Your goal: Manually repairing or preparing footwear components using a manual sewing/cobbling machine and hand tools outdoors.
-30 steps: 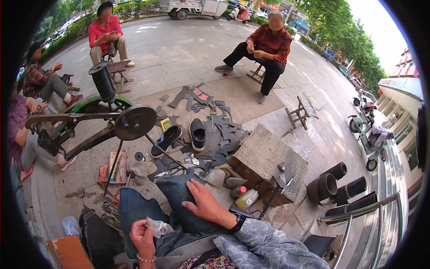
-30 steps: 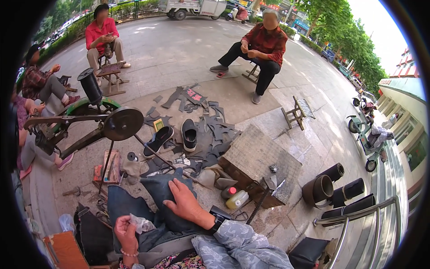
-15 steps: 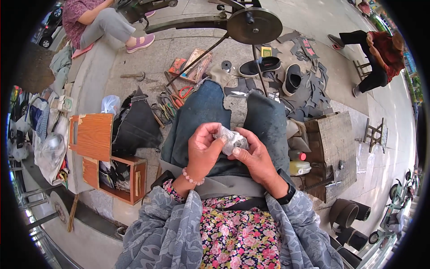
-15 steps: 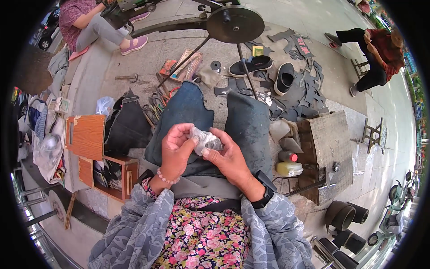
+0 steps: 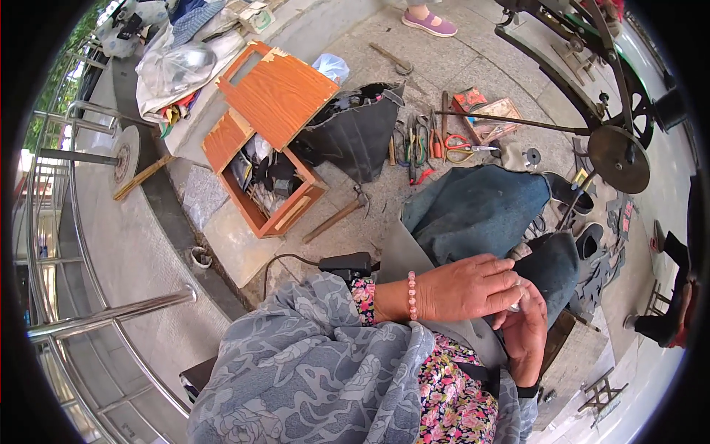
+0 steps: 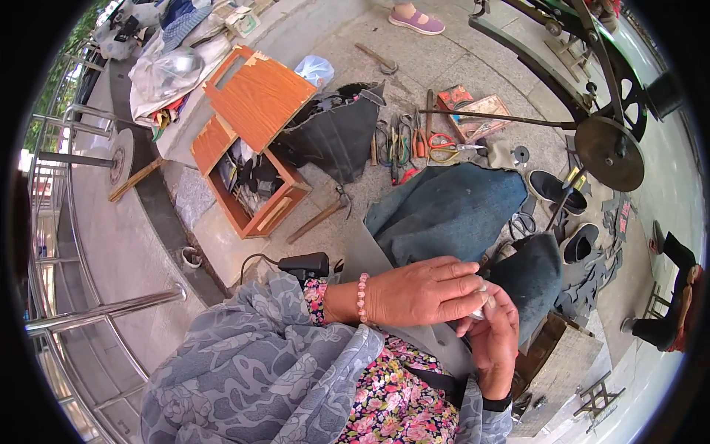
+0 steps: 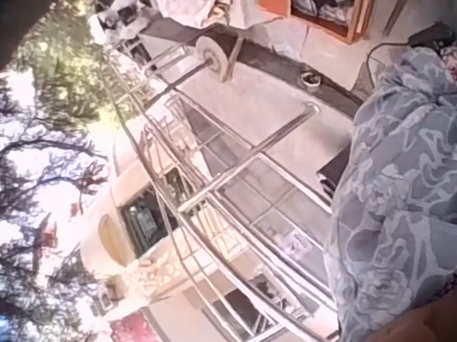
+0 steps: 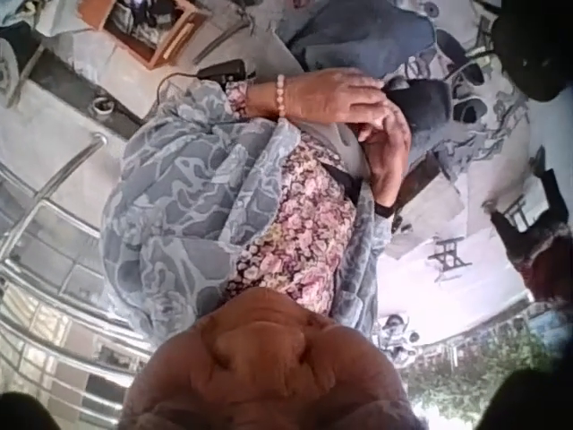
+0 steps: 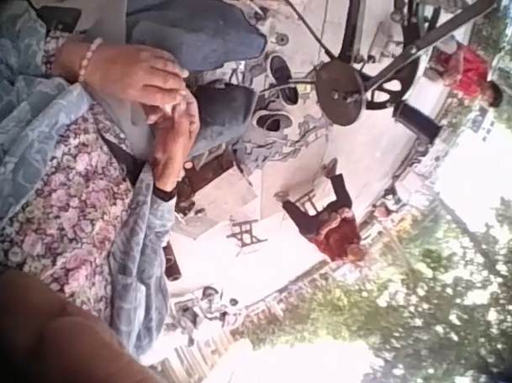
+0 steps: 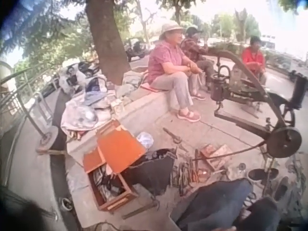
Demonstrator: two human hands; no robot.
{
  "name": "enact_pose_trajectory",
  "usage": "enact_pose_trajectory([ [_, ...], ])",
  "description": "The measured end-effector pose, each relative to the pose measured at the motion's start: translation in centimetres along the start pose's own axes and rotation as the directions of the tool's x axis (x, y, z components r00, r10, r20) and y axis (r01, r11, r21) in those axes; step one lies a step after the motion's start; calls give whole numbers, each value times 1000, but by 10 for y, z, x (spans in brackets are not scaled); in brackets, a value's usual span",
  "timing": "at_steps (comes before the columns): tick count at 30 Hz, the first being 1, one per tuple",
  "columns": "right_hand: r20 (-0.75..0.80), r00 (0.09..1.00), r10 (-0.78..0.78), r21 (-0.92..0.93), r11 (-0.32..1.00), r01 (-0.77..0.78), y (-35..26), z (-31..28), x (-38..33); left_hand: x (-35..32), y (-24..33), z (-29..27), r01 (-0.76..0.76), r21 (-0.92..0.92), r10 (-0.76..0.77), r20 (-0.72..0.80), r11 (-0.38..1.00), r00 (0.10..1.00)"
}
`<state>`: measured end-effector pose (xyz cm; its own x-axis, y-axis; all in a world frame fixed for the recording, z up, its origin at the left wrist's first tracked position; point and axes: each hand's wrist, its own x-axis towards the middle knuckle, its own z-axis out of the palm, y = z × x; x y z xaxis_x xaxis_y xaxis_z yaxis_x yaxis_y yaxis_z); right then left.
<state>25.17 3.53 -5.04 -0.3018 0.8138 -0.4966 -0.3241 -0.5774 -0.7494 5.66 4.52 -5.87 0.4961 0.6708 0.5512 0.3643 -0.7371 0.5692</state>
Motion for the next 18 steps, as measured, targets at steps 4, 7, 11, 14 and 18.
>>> enact_pose_trajectory([
  [4,138,986,91,-99,992,-78,-11,36,8,-26,-2,-28,11,56,-6,-89,998,996],
  [7,259,957,131,-279,959,-55,-6,61,24,-55,-9,-49,69,83,-58,-130,994,990],
  [11,315,934,170,-357,933,-49,-2,68,41,-116,-31,-85,542,-265,-600,-265,798,755],
  [14,228,971,77,-293,956,-7,-9,54,47,-212,-79,-109,643,-592,-871,-390,485,298],
  [18,-17,995,-98,-366,927,85,-26,3,48,-339,-140,-161,603,-740,-818,-523,297,-239],
])
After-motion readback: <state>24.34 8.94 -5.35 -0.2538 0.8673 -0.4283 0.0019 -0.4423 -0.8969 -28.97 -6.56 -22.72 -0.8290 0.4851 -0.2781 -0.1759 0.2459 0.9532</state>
